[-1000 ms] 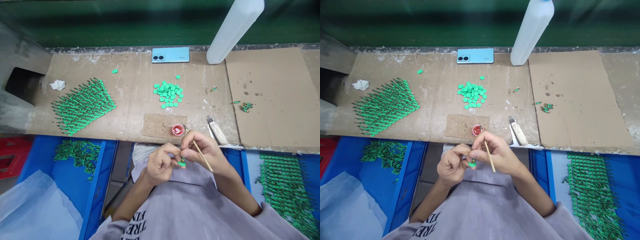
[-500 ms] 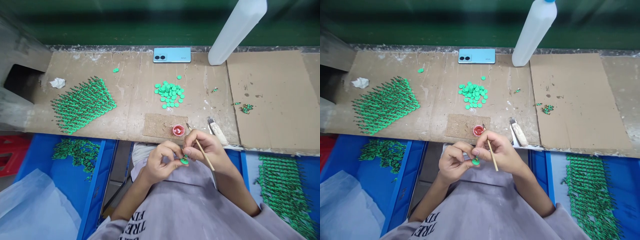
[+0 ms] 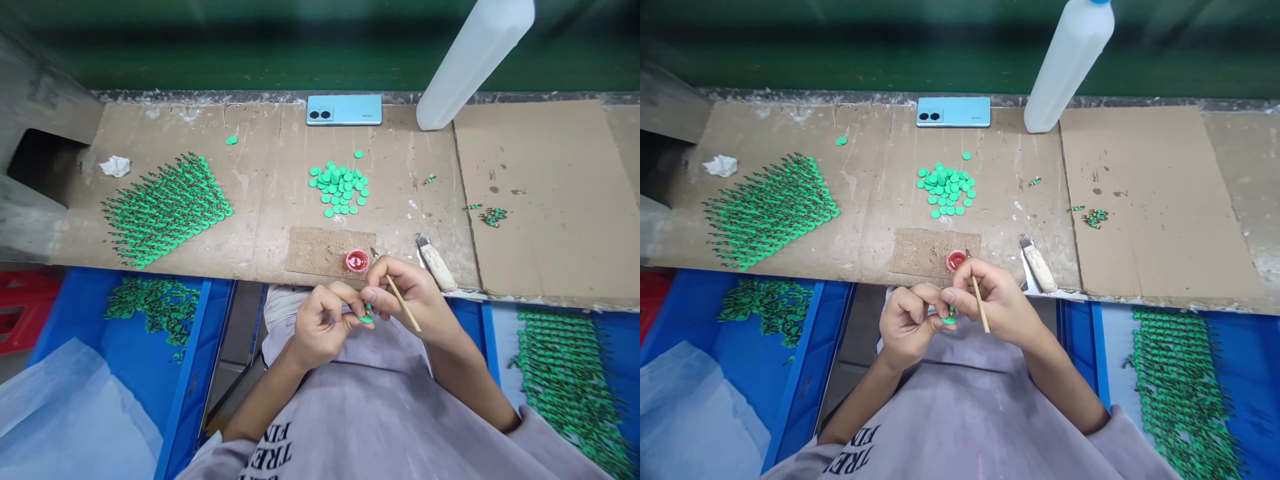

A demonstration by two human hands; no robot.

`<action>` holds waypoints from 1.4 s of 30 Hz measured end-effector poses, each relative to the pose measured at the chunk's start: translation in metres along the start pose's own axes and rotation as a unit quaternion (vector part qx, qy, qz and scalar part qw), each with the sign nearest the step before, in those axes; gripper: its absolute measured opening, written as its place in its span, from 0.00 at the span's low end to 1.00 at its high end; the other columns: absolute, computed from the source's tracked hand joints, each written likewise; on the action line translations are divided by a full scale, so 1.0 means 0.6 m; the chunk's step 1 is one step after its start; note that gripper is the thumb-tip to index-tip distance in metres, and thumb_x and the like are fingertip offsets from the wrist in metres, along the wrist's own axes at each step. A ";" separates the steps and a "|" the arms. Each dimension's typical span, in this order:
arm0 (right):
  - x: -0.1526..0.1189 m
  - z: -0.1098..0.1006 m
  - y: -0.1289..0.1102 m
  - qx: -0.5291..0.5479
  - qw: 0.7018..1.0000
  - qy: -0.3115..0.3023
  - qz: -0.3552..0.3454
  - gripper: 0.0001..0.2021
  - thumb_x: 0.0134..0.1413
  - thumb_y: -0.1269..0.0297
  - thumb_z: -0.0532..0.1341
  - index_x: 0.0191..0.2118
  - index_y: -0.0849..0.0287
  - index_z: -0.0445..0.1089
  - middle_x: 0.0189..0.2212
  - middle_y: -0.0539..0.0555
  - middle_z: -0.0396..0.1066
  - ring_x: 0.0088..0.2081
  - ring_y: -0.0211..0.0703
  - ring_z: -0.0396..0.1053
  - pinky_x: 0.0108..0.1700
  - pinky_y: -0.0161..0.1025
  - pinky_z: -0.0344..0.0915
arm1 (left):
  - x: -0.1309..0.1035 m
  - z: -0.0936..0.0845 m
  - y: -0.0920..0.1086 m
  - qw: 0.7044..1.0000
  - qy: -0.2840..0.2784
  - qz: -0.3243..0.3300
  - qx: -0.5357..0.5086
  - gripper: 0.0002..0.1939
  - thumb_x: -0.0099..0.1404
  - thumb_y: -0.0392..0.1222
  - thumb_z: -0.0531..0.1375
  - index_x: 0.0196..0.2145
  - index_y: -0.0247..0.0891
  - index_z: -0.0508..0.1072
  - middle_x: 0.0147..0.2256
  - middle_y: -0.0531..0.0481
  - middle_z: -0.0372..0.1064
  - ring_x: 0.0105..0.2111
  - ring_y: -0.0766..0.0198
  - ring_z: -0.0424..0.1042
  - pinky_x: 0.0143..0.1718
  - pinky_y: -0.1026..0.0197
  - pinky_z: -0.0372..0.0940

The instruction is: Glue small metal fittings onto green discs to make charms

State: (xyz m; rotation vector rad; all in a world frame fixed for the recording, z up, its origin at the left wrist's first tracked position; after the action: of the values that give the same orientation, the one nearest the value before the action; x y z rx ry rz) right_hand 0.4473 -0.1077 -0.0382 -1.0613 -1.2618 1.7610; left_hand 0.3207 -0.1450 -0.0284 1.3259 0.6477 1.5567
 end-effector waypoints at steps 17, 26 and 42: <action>-0.003 0.004 -0.013 -0.020 0.997 -0.018 -0.066 0.15 0.64 0.53 0.69 0.33 0.56 0.69 0.21 0.46 0.66 0.21 0.33 0.60 0.22 0.31 0.57 | 0.003 0.001 -0.008 0.999 0.036 -0.027 -0.021 0.26 0.65 0.36 0.72 0.32 0.42 0.54 0.31 0.58 0.73 0.31 0.69 0.77 0.32 0.69 0.75; -0.006 -0.003 -0.009 -0.043 0.997 -0.011 -0.066 0.16 0.64 0.51 0.68 0.32 0.56 0.69 0.21 0.46 0.65 0.20 0.34 0.59 0.22 0.32 0.57 | 0.000 0.001 -0.010 1.000 -0.008 -0.017 -0.001 0.23 0.65 0.33 0.72 0.34 0.42 0.57 0.35 0.56 0.74 0.32 0.70 0.78 0.35 0.67 0.78; -0.051 -0.062 -0.009 -0.167 0.966 0.146 -0.131 0.09 0.69 0.55 0.62 0.36 0.48 0.74 0.22 0.49 0.70 0.22 0.44 0.69 0.21 0.38 0.66 | 0.009 -0.072 0.020 0.991 0.075 0.011 0.111 0.06 0.74 0.40 0.63 0.40 0.41 0.68 0.33 0.52 0.70 0.28 0.68 0.73 0.27 0.68 0.71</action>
State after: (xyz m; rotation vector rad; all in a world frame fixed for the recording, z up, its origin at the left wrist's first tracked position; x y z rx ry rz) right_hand 0.4939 -0.1197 -0.0332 -1.2239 -1.4629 1.1699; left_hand 0.2766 -0.1372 -0.0273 1.3890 0.9252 1.6508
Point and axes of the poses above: each hand's wrist, its own x-axis towards the middle knuckle, its own z-axis out of the palm, y = z × x, the point moved 8 cm from there along x, towards the middle knuckle
